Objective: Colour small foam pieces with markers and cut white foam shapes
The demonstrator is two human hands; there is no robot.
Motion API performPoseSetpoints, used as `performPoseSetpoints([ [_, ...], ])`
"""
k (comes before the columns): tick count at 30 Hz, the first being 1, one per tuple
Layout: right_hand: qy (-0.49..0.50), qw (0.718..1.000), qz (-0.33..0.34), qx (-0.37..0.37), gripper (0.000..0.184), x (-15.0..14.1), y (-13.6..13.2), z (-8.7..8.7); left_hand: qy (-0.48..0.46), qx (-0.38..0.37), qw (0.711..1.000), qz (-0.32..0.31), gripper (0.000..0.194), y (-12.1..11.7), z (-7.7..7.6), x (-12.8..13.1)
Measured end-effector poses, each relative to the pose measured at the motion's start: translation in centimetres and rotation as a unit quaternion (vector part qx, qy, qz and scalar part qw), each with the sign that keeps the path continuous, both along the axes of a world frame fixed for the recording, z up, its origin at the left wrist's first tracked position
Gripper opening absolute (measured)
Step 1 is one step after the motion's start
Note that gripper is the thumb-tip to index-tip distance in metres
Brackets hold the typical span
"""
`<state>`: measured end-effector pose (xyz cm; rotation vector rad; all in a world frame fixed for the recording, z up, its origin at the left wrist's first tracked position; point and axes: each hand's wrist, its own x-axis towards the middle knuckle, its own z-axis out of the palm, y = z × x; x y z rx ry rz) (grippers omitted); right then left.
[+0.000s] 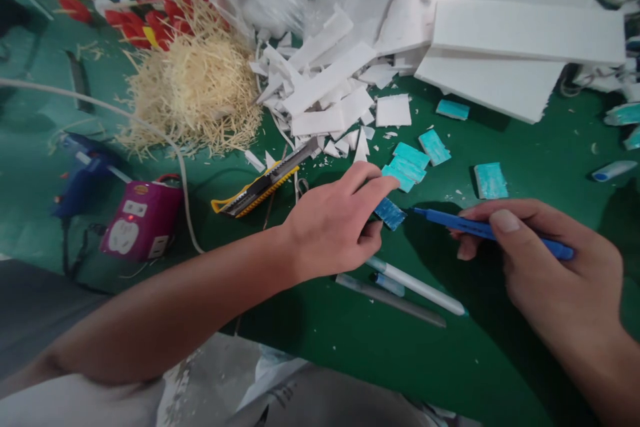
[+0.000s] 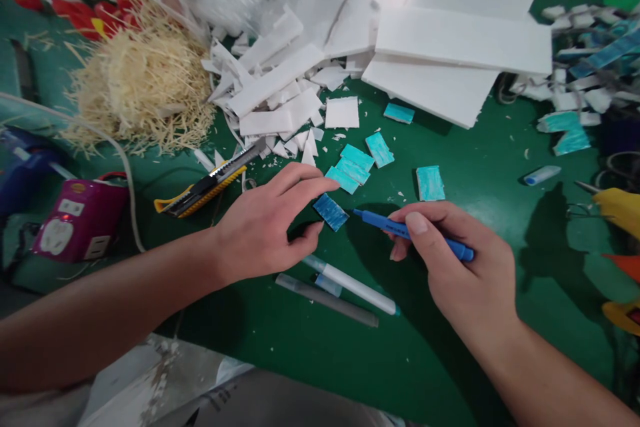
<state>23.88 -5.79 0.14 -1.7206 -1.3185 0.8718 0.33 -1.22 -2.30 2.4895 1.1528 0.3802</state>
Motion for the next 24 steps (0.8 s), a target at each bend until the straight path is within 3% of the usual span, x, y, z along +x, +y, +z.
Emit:
performPoseSetpoints([
  [3, 0.005, 1.000, 0.005, 0.001, 0.035, 0.0, 0.0, -0.2, 0.022, 0.028, 0.999, 0.025, 0.037, -0.2, 0.9, 0.1],
  [9, 0.012, 1.000, 0.006, -0.001, 0.032, 0.3, -0.2, -0.1, 0.104, 0.060, 0.992, 0.028, 0.045, -0.3, 1.6, 0.5],
  [14, 0.005, 1.000, 0.006, -0.008, 0.034, 0.2, -0.2, 0.2, 0.065, 0.017, 0.998, -0.004, 0.033, -0.2, 0.8, 0.3],
  [19, 0.003, 1.000, 0.010, -0.006, 0.034, 0.1, -0.1, 0.2, 0.037, -0.012, 0.999, -0.010, 0.049, -0.3, 0.7, 0.1],
  [24, -0.004, 1.000, 0.015, -0.004, 0.035, 0.3, -0.2, 0.2, 0.053, -0.030, 0.998, -0.011, 0.032, -0.1, 1.1, 0.0],
])
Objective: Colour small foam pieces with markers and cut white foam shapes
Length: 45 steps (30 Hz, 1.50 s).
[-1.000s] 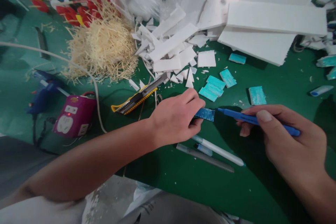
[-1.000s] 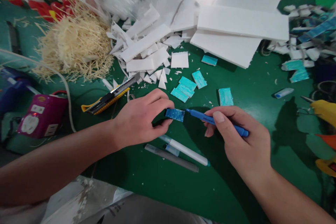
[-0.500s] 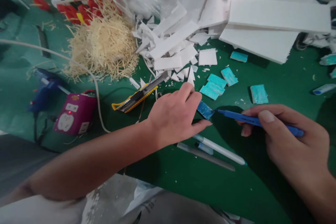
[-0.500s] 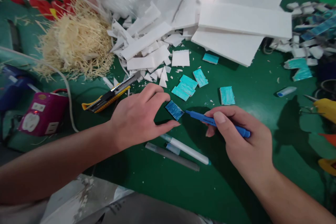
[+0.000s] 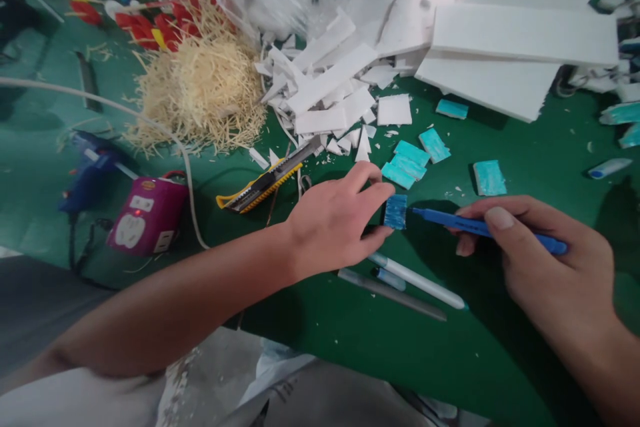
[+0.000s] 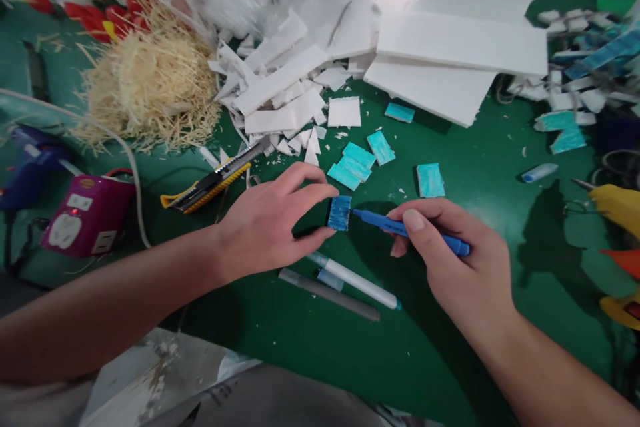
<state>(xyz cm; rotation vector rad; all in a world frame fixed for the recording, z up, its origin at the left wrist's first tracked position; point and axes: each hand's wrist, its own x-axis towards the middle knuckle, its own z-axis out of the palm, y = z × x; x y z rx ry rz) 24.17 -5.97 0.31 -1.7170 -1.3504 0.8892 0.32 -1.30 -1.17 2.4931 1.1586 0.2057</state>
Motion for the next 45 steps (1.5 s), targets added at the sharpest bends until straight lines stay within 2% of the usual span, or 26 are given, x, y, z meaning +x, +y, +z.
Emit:
performPoseSetpoints([
  [8, -0.031, 0.999, 0.014, 0.003, 0.020, -0.07, -0.15, -0.06, -0.013, -0.012, 1.000, 0.000, 0.031, 0.28, 0.09, 0.04],
  [14, -0.071, 0.997, 0.026, -0.007, 0.037, 0.08, -0.19, 0.01, -0.009, -0.012, 1.000, 0.003, 0.030, 0.28, 0.07, 0.09],
  [18, -0.072, 0.997, 0.008, -0.011, 0.038, -0.15, -0.04, 0.19, -0.011, -0.002, 1.000, 0.001, 0.031, 0.25, -0.03, 0.00],
  [21, -0.078, 0.997, 0.021, -0.012, 0.042, -0.05, -0.05, 0.07, -0.015, -0.006, 1.000, -0.003, 0.031, 0.26, -0.02, -0.06],
  [26, -0.070, 0.997, 0.014, 0.000, 0.029, 0.08, -0.07, -0.08, -0.018, -0.009, 1.000, -0.003, 0.030, 0.22, -0.11, -0.02],
  [31, -0.070, 0.997, 0.033, 0.001, 0.033, -0.06, 0.02, -0.04, -0.019, -0.011, 1.000, -0.003, 0.030, 0.22, -0.12, 0.04],
  [35, -0.066, 0.998, 0.015, -0.004, 0.028, 0.08, -0.03, -0.26, -0.024, -0.005, 1.000, -0.005, 0.030, 0.23, -0.11, 0.07],
  [39, -0.069, 0.997, 0.031, -0.011, 0.036, 0.12, -0.09, -0.33, -0.020, -0.006, 1.000, -0.006, 0.030, 0.22, -0.14, 0.05],
  [45, -0.062, 0.998, 0.022, -0.017, 0.026, 0.09, -0.19, -0.09, -0.023, -0.003, 1.000, -0.004, 0.032, 0.25, -0.23, -0.05],
])
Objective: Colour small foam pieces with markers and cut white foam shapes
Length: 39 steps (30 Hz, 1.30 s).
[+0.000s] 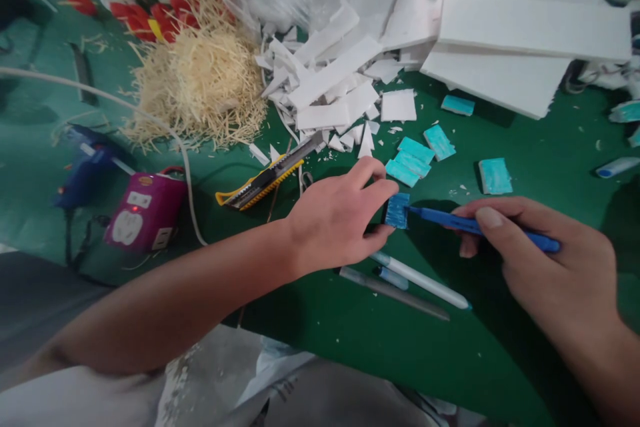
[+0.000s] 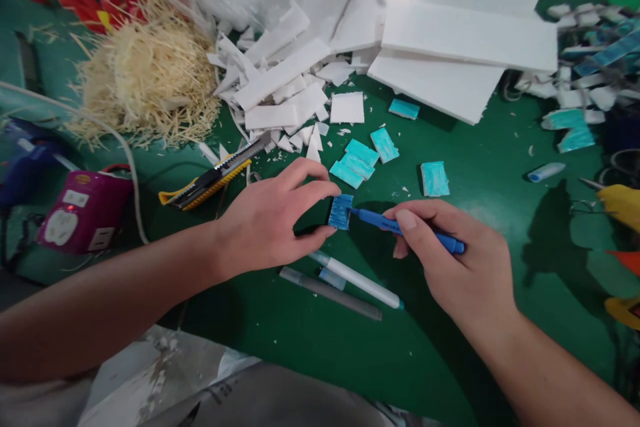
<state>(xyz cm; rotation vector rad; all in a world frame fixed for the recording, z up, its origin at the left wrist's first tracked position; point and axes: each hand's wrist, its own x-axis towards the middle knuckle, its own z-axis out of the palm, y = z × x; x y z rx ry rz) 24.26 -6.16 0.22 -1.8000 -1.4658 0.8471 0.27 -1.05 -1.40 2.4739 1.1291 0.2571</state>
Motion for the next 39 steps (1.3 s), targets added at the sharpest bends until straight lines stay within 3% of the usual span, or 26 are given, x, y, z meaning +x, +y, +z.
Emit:
performPoseSetpoints([
  [3, -0.003, 1.000, 0.008, 0.002, 0.031, 0.16, 0.00, -0.09, -0.001, 0.002, 1.000, -0.002, 0.031, 0.02, -0.05, 0.06],
  [8, 0.011, 1.000, -0.008, 0.007, 0.020, 0.10, 0.17, -0.12, 0.000, 0.009, 1.000, -0.001, 0.031, -0.04, -0.02, 0.11],
  [12, 0.004, 1.000, 0.009, 0.002, 0.028, -0.03, 0.17, -0.06, 0.003, 0.008, 1.000, -0.001, 0.030, -0.05, -0.01, 0.08],
  [18, 0.013, 1.000, -0.005, 0.011, 0.021, -0.30, 0.23, -0.01, 0.001, 0.004, 1.000, -0.002, 0.030, 0.05, -0.08, 0.13],
  [23, -0.003, 1.000, 0.025, 0.012, 0.028, 0.06, 0.27, -0.28, 0.002, 0.004, 1.000, -0.001, 0.030, 0.04, -0.01, 0.11],
  [25, 0.005, 0.999, 0.017, 0.049, 0.026, 0.06, 0.32, -0.37, 0.005, 0.005, 1.000, -0.002, 0.029, 0.03, 0.04, 0.12],
  [26, 0.005, 1.000, 0.002, 0.023, 0.020, 0.01, 0.34, -0.37, 0.008, 0.005, 1.000, -0.002, 0.029, 0.03, 0.06, 0.13],
  [31, 0.002, 1.000, 0.002, -0.004, 0.029, -0.19, 0.42, -0.04, 0.010, 0.006, 1.000, 0.000, 0.029, -0.01, 0.08, 0.24],
  [39, -0.009, 1.000, 0.006, -0.006, 0.035, -0.32, 0.32, 0.18, 0.005, 0.009, 1.000, -0.004, 0.029, 0.01, 0.06, 0.10],
])
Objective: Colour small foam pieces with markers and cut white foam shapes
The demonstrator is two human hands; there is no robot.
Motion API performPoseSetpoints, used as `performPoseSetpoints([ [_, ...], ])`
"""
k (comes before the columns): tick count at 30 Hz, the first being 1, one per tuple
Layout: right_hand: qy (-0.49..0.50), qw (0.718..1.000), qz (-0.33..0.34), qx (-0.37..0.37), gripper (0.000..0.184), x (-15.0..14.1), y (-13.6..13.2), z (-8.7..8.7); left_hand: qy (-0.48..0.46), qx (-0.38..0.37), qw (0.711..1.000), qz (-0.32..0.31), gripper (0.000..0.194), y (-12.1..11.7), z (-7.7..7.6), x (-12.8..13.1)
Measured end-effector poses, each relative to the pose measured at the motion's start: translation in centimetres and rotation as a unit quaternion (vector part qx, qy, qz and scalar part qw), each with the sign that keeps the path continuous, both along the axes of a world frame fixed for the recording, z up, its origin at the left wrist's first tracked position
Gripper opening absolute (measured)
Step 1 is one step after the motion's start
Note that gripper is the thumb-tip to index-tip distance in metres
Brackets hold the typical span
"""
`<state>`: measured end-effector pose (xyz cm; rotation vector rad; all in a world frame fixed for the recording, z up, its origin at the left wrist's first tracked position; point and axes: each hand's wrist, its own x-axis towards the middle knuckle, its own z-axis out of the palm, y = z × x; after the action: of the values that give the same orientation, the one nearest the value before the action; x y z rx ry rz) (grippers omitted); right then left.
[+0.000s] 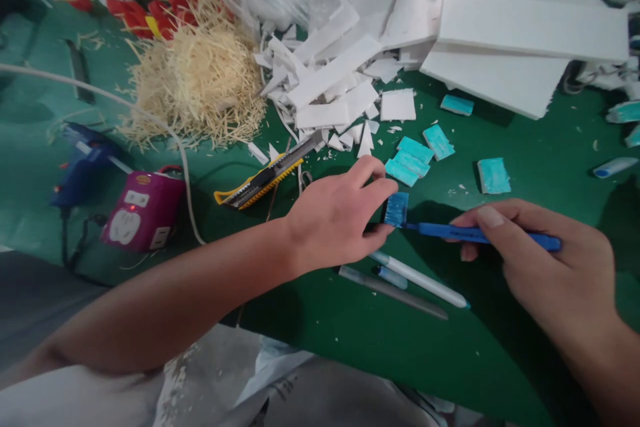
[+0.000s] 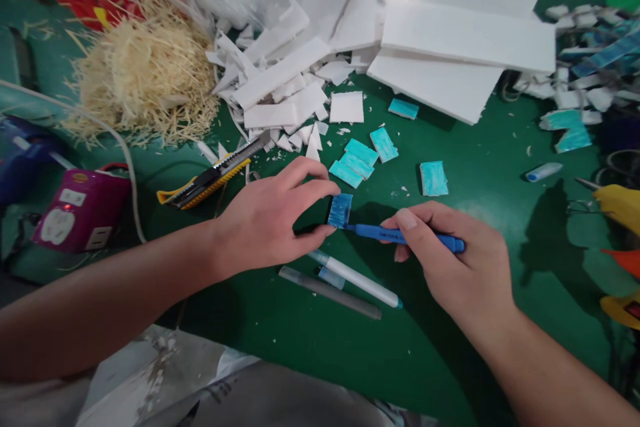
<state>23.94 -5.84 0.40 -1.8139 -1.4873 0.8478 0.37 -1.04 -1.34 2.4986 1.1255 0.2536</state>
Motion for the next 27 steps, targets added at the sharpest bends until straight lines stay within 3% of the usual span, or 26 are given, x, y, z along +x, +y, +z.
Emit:
performPoseSetpoints([
  [9, -0.004, 1.000, 0.008, 0.018, 0.036, 0.2, 0.1, -0.5, 0.006, -0.007, 1.000, 0.004, 0.029, 0.0, 0.1, 0.1],
  [14, -0.010, 0.999, -0.019, 0.031, 0.022, 0.1, 0.1, -0.5, 0.005, -0.004, 1.000, 0.006, 0.029, 0.0, 0.1, 0.1],
  [18, 0.013, 0.999, 0.023, 0.041, 0.031, 0.6, 0.0, -1.1, 0.005, -0.005, 1.000, 0.003, 0.031, 0.0, 0.0, 0.1],
  [22, -0.006, 0.998, 0.001, 0.058, 0.033, 0.7, -0.1, -1.1, 0.005, -0.003, 1.000, 0.003, 0.029, 0.0, 0.0, 0.1],
  [27, -0.018, 1.000, 0.006, 0.020, 0.047, 0.4, -0.1, -0.7, 0.004, -0.006, 1.000, 0.003, 0.028, 0.0, 0.1, 0.0],
])
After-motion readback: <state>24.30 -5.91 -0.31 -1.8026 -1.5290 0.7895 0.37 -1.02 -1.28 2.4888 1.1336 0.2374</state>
